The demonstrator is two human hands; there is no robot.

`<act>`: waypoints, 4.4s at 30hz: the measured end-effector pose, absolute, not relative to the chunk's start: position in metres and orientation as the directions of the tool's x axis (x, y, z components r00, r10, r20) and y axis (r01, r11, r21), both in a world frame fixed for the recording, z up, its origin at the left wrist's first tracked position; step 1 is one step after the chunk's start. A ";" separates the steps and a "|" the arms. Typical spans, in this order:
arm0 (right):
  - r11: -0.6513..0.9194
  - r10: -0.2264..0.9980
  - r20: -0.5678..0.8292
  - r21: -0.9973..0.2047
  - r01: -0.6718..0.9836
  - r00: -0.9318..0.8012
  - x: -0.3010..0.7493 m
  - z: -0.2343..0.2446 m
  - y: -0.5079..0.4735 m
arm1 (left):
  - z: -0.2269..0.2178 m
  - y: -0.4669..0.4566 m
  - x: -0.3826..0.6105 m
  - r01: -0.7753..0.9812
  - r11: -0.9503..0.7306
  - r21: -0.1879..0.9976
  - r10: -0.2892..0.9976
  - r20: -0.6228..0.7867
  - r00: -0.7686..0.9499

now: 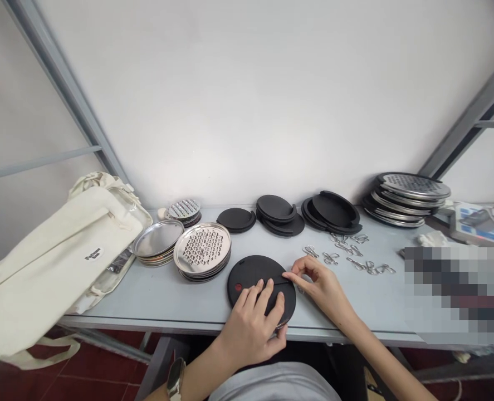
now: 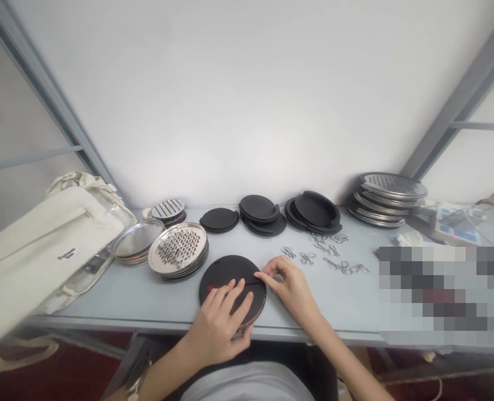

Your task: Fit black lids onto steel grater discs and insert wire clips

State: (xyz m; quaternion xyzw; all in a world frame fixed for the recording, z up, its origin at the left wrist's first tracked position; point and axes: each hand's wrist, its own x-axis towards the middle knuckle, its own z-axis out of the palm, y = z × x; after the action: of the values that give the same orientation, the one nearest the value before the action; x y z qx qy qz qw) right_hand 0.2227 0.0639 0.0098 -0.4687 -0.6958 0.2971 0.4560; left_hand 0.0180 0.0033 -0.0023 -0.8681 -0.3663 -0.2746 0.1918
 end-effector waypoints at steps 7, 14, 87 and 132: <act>0.397 0.917 0.342 -0.831 0.390 -0.204 0.217 0.021 0.060 | -0.003 0.003 0.018 0.740 -0.657 -0.144 0.533 0.606 0.590; 0.431 0.900 0.355 -0.811 0.396 -0.252 0.218 0.020 0.059 | -0.003 0.004 0.018 0.737 -0.661 -0.140 0.533 0.604 0.593; 0.366 0.885 0.189 -0.847 0.386 -0.425 0.228 0.023 0.059 | -0.003 0.003 0.018 0.737 -0.663 -0.133 0.542 0.594 0.595; 0.401 0.878 0.208 -0.811 0.425 -0.431 0.227 0.026 0.055 | -0.003 0.004 0.018 0.742 -0.655 -0.147 0.538 0.598 0.593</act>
State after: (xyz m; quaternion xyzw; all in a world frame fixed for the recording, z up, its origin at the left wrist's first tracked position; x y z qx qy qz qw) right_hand 0.2268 0.0546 0.0258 -0.4225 -0.7711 0.3476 0.3256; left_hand 0.0183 0.0044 -0.0033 -0.8711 -0.3673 -0.2615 0.1944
